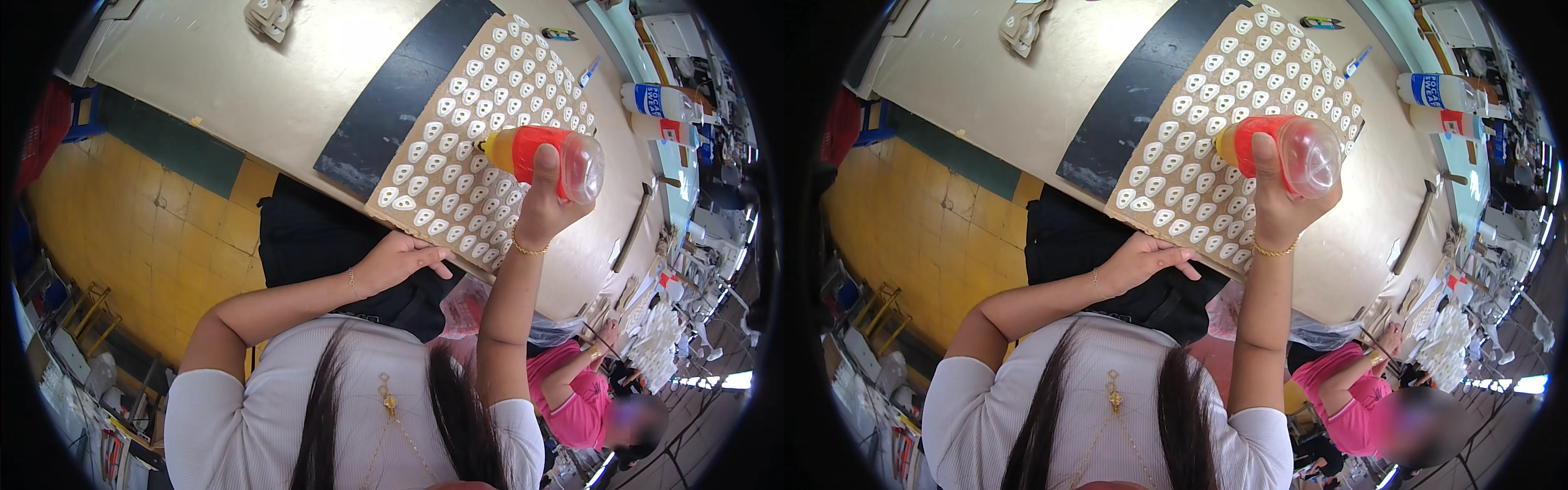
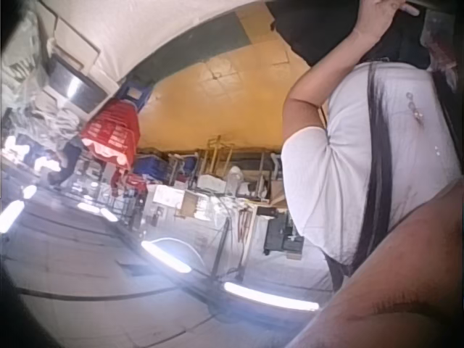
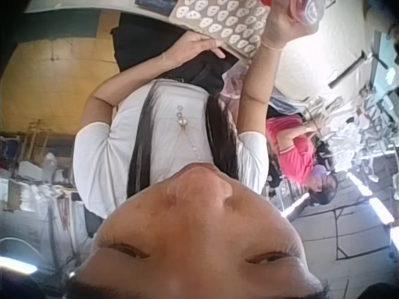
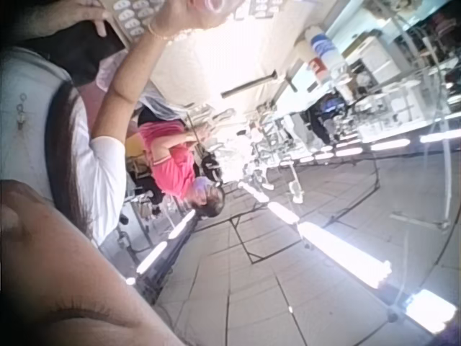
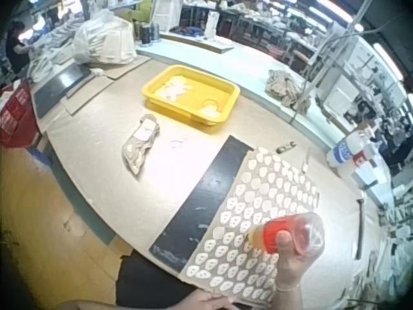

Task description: The person uses a squeeze bottle to dispense a red liquid into small white molds arranged on a cardboard sheet. The person holds the bottle with the right hand and moves it systematically across the molds to fill each one.

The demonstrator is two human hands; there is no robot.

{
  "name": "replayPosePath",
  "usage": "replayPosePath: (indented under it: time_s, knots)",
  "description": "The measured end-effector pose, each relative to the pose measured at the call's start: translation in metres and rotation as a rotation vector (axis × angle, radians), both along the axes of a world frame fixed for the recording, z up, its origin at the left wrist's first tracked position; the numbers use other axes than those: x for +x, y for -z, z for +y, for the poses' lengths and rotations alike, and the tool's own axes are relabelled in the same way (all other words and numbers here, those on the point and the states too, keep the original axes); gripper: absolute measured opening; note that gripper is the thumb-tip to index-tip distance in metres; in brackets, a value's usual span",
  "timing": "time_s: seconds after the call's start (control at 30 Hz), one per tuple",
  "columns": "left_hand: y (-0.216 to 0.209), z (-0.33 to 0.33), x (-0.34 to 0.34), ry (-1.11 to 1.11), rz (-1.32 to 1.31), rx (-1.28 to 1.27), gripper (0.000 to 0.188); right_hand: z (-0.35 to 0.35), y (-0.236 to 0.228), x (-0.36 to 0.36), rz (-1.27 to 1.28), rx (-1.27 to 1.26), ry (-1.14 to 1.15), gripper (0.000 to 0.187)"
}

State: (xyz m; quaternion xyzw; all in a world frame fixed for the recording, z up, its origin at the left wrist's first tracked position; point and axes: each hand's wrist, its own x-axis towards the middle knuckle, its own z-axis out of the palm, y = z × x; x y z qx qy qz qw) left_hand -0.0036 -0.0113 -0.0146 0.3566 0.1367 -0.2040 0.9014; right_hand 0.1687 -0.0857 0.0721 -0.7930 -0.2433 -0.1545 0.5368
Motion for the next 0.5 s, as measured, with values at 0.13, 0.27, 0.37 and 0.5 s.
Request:
replayPosePath:
  time_s: [0.13, 0.27, 0.37, 0.5]
  knots:
    - [0.0, 0.0, 0.0, -0.013, 0.0, -0.023, 0.026, -0.005, 0.002, -0.005, 0.01, 0.024, 0.018, 0.031]
    - [-0.004, 0.002, 0.002, -0.013, 0.01, -0.02, 0.026, -0.01, 0.003, -0.014, 0.117, 0.054, 0.018, 0.035]
    - [0.0, 0.002, 0.001, 0.02, -0.019, -0.017, 0.025, -0.01, 0.004, -0.019, 0.132, 0.062, 0.008, 0.035]
    - [-0.002, 0.004, 0.001, 0.035, -0.009, -0.017, 0.025, -0.007, 0.005, -0.023, 0.128, 0.083, 0.007, 0.035]
